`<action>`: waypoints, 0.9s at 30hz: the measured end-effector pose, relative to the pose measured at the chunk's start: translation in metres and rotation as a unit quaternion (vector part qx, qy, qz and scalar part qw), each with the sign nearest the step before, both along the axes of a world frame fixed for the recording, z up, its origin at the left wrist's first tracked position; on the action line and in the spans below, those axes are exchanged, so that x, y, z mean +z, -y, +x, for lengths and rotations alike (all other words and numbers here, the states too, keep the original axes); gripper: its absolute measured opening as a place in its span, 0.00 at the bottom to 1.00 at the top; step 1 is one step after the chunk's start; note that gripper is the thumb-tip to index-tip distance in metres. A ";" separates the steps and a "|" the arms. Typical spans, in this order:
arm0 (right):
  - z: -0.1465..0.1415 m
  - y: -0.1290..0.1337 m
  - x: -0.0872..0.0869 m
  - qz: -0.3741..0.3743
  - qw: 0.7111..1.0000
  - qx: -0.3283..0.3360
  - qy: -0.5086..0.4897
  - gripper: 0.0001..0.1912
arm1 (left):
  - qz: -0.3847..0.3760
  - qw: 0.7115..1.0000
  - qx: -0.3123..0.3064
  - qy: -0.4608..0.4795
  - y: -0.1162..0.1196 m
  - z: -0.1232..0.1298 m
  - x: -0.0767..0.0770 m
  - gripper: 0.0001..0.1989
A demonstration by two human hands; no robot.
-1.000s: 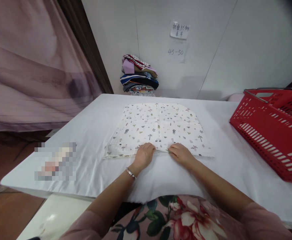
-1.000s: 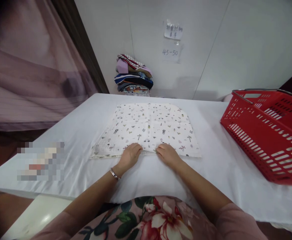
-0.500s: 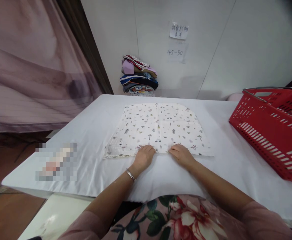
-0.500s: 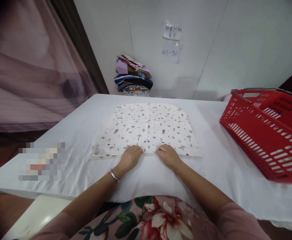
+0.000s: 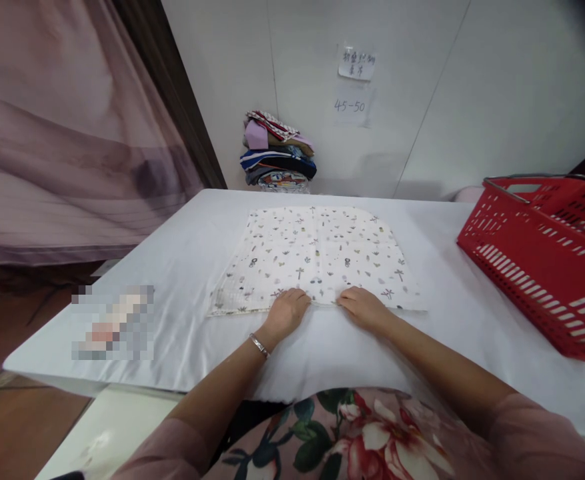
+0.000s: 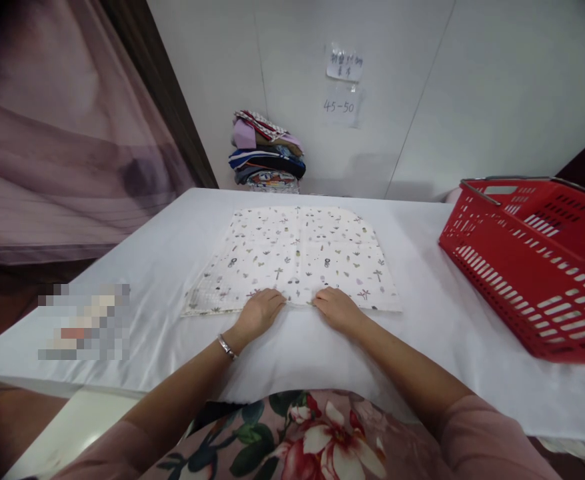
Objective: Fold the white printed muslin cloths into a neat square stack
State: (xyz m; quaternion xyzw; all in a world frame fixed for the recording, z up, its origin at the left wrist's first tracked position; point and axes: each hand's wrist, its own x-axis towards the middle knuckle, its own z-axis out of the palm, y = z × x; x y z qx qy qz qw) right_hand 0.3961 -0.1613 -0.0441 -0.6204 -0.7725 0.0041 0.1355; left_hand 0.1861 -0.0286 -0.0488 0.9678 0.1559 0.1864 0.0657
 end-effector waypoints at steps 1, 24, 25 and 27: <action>0.000 0.000 0.000 0.001 1.000 -0.002 -0.001 0.12 | 0.000 1.000 0.009 0.003 0.000 0.001 0.000 0.10; -0.002 -0.006 -0.008 0.023 0.996 -0.072 0.053 0.14 | 0.061 0.998 -0.003 0.010 -0.003 -0.001 -0.001 0.08; -0.002 -0.007 -0.007 0.032 0.995 -0.076 0.055 0.14 | 0.069 0.997 0.003 0.021 -0.005 0.000 0.000 0.09; -0.002 -0.008 -0.006 0.055 0.993 -0.087 0.061 0.13 | 0.087 0.995 0.014 0.043 -0.009 0.003 0.001 0.09</action>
